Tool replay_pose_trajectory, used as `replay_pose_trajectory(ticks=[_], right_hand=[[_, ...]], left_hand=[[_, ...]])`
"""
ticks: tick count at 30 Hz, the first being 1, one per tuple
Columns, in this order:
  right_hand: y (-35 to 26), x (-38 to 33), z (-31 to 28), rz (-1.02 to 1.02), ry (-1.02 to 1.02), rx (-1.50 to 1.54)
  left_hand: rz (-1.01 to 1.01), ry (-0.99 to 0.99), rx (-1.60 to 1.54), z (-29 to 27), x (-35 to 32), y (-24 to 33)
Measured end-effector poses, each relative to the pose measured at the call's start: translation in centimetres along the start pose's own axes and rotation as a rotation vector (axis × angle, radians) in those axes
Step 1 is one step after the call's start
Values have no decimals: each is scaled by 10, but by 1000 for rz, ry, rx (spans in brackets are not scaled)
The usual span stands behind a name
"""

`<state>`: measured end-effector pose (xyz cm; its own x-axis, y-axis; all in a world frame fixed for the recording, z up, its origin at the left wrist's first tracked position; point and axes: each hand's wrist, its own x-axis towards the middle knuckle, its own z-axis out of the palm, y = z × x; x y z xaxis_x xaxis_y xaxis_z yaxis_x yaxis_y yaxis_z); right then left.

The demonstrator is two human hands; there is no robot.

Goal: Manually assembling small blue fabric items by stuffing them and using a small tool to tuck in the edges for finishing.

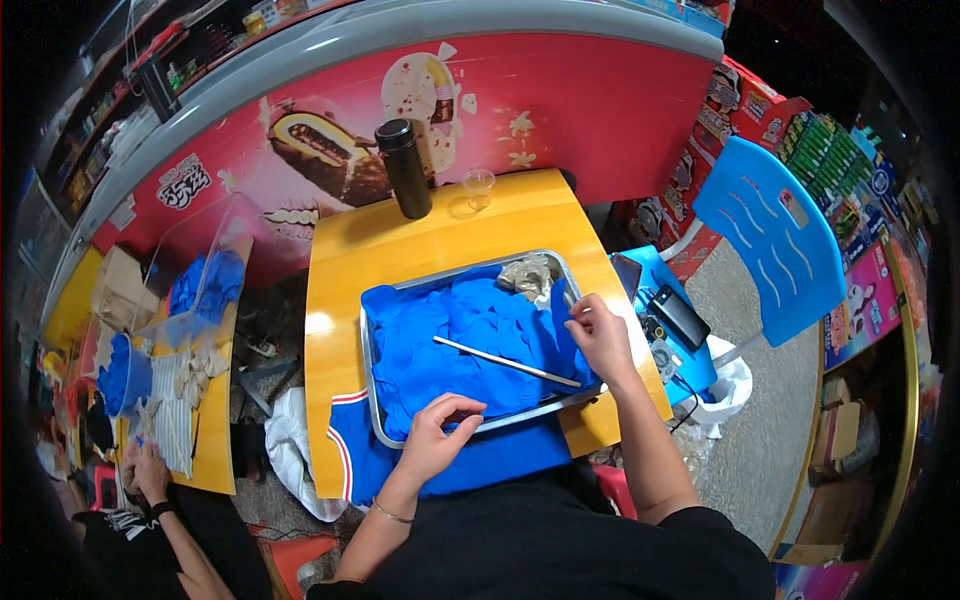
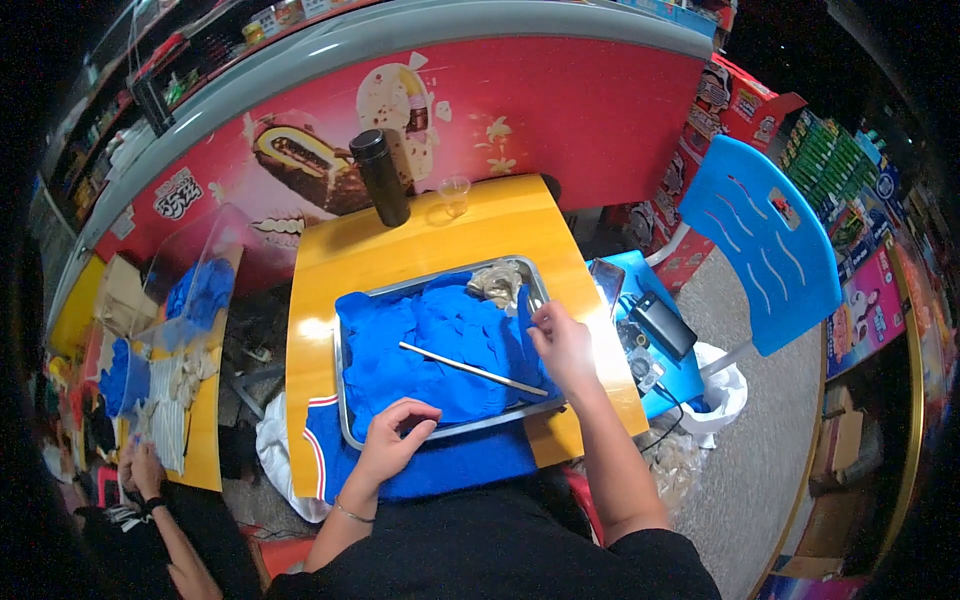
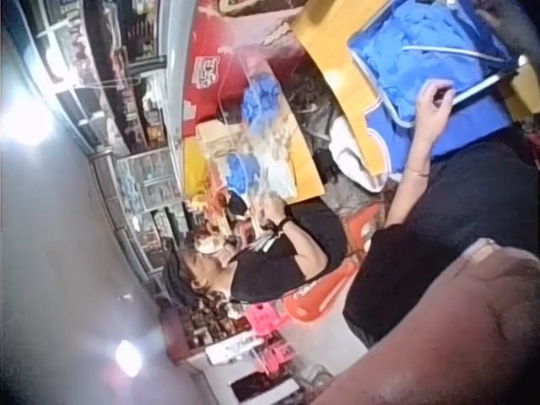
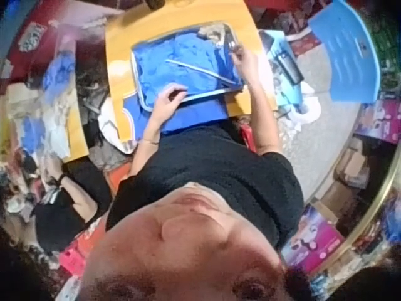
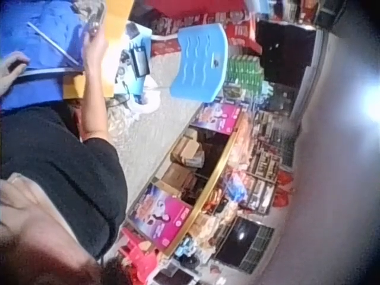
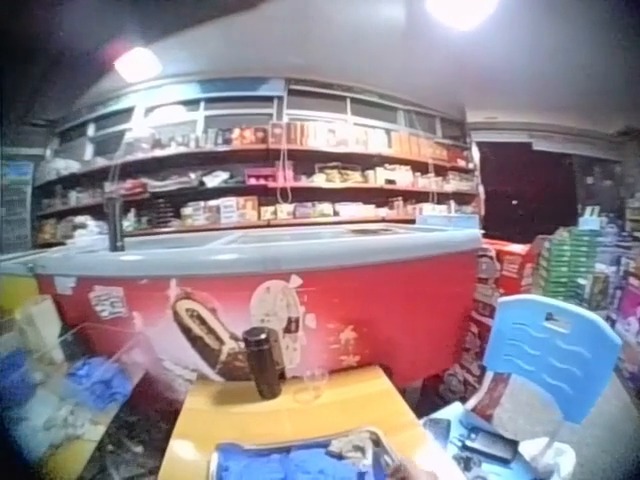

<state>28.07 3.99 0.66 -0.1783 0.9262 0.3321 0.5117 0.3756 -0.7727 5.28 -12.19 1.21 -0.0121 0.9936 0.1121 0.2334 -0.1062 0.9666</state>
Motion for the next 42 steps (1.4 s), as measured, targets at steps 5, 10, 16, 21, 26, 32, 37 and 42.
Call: replay_pose_trajectory(ticks=[5, 10, 16, 21, 26, 32, 37, 42], right_hand=[[-27, -15, 6, 250, -180, 761], [-74, -54, 33, 277, -354, 803], [-85, -71, 45, 59, -520, 530], [-83, -70, 54, 232, -546, 787], [-94, -65, 54, 295, -524, 860], [-97, -67, 65, 367, -470, 919], [-96, -73, 68, 207, -396, 718], [-105, -81, 74, 138, -348, 651]], left_hand=[[-69, 41, -256, 10, 4, -2], [16, 133, -423, 22, 6, 11], [-111, 196, -419, 16, -6, 11], [-128, 335, -578, 15, -7, -5], [-96, 374, -557, 11, -1, 2], [-46, 353, -485, 7, -3, -11], [-4, 448, 116, 3, 1, 7], [121, 526, 44, 4, 4, -6]])
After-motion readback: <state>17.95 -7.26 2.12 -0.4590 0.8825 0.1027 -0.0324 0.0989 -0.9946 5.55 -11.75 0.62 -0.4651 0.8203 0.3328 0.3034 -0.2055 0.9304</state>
